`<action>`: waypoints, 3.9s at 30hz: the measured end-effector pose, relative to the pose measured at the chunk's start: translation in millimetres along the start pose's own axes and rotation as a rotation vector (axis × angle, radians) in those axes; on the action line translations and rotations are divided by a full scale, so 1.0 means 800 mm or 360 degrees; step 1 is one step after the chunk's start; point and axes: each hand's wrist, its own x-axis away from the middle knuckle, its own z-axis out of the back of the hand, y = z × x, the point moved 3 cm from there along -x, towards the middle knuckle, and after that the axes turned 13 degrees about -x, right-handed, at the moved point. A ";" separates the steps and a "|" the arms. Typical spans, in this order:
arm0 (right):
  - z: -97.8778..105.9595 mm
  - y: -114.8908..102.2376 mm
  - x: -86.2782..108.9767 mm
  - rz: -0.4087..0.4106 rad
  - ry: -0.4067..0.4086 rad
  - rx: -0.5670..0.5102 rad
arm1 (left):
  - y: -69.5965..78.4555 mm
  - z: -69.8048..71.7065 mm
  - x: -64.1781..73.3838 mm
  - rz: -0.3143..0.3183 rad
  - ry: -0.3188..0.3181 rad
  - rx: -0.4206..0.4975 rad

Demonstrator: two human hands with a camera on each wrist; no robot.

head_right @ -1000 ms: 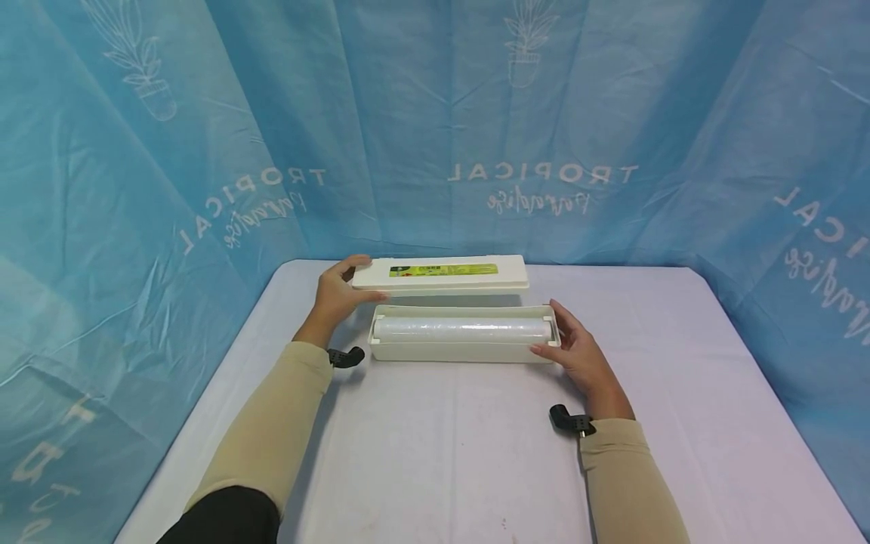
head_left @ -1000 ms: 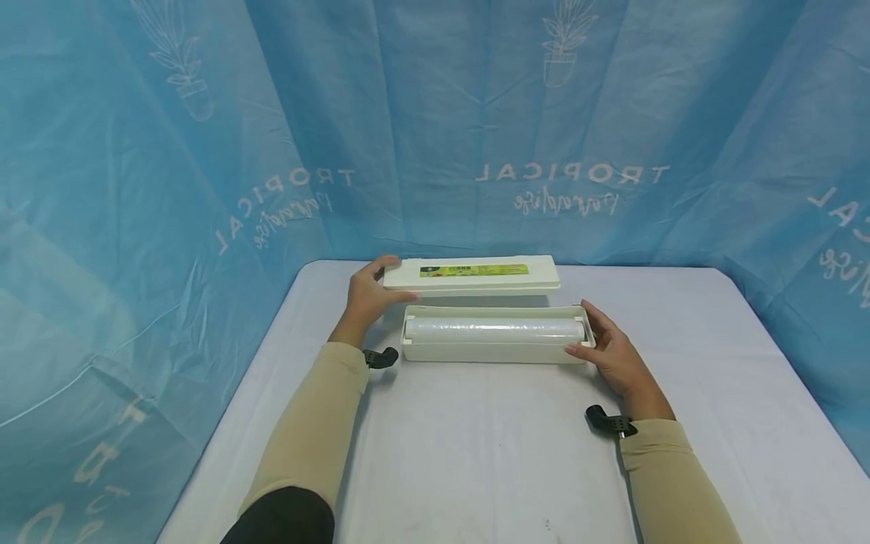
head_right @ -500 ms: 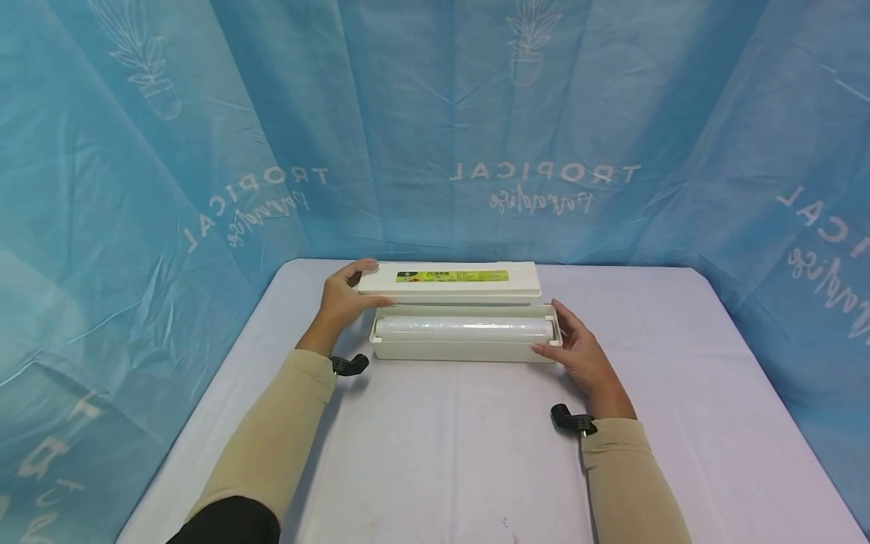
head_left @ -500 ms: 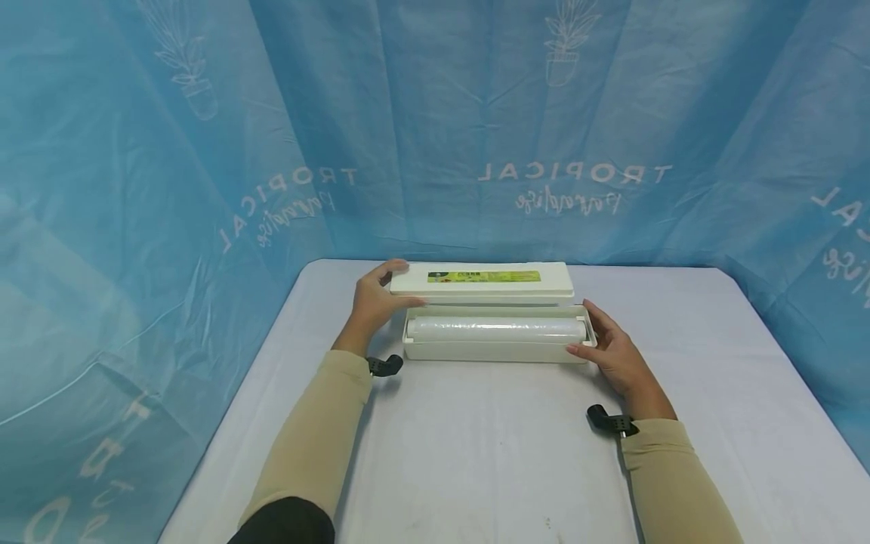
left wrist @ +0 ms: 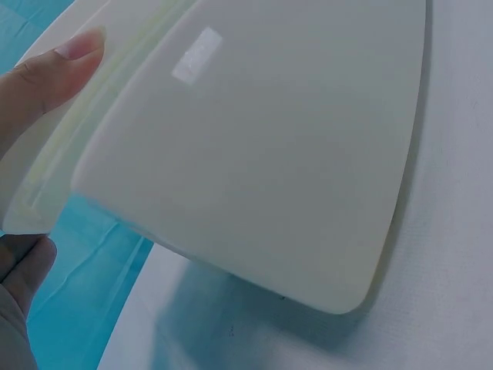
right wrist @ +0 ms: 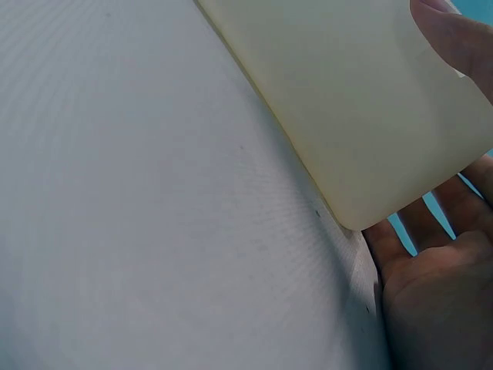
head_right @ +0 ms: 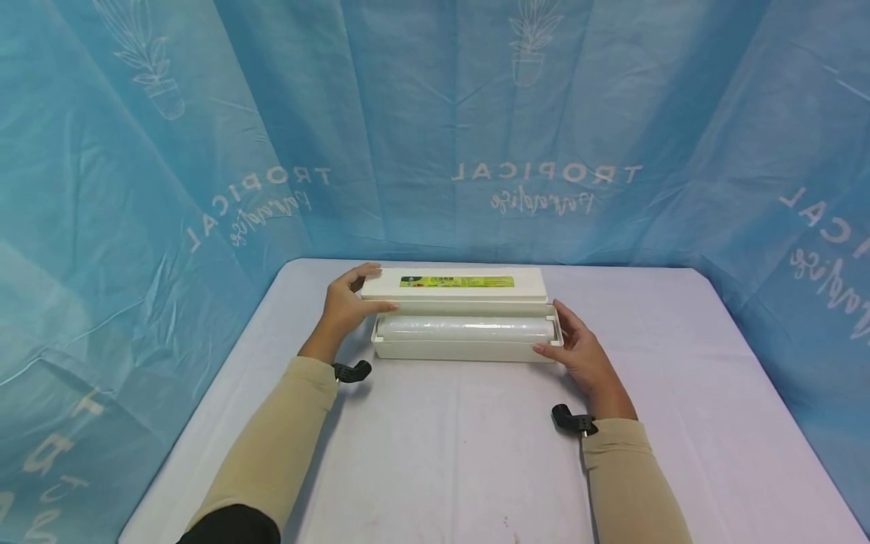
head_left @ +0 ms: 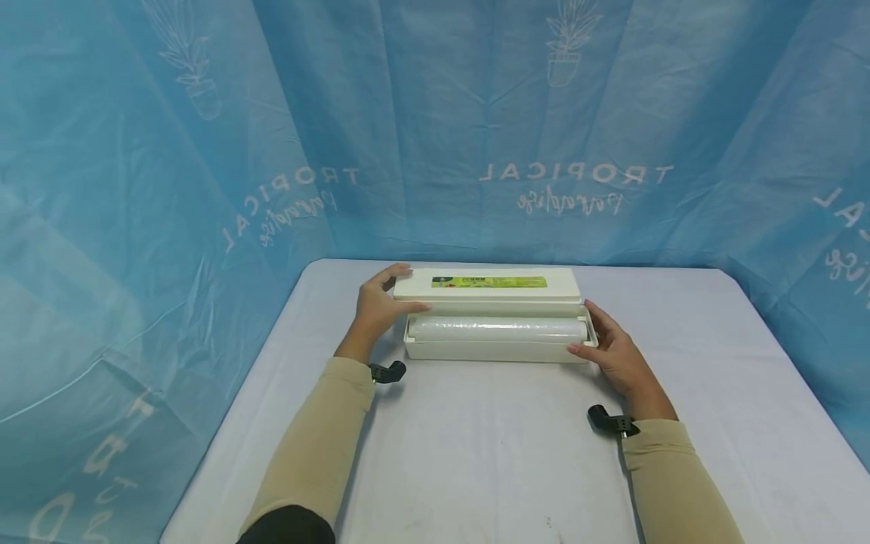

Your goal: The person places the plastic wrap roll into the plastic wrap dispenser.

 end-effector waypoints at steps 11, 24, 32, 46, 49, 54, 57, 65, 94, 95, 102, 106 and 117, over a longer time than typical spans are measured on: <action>0.000 -0.001 0.001 -0.0010 0.0036 0.0047 | -0.002 -0.004 0.006 0.0015 0.0002 0.0016; -0.001 -0.002 0.001 0.0019 -0.0005 -0.0027 | 0.003 -0.007 0.013 -0.0024 0.0039 0.0011; -0.003 -0.003 0.001 -0.0004 0.0031 -0.0041 | 0.004 -0.011 0.019 -0.0047 0.0051 0.0029; -0.002 -0.002 0.001 0.0013 0.0026 0.0013 | 0.009 -0.013 0.025 -0.0042 0.0040 0.0059; -0.003 -0.004 0.001 0.0010 0.0026 0.0019 | 0.011 -0.013 0.027 -0.0037 0.0049 0.0067; -0.004 -0.005 0.002 0.0000 0.0014 -0.0005 | 0.012 -0.013 0.032 -0.0025 0.0061 0.0088; -0.003 -0.004 0.001 0.0024 0.0006 -0.0011 | 0.011 -0.014 0.035 -0.0013 0.0065 0.0085; -0.003 -0.004 0.001 0.0041 0.0021 0.0018 | 0.008 -0.017 0.043 0.0017 0.0066 0.0135; -0.012 -0.033 -0.005 0.0338 0.0094 -0.0036 | 0.009 -0.024 0.049 -0.0106 0.0106 0.0273; -0.012 -0.033 -0.005 0.0348 0.0098 -0.0034 | 0.009 -0.025 0.049 -0.0110 0.0107 0.0277; -0.019 -0.043 -0.001 0.0363 0.0090 0.0002 | 0.007 -0.024 0.055 -0.0135 0.0113 0.0286; -0.023 -0.046 0.003 0.0340 0.0092 0.0038 | 0.004 -0.025 0.062 -0.0121 0.0090 0.0264; -0.026 -0.045 0.012 0.0383 0.0066 0.0022 | -0.004 -0.028 0.076 -0.0148 0.0104 0.0179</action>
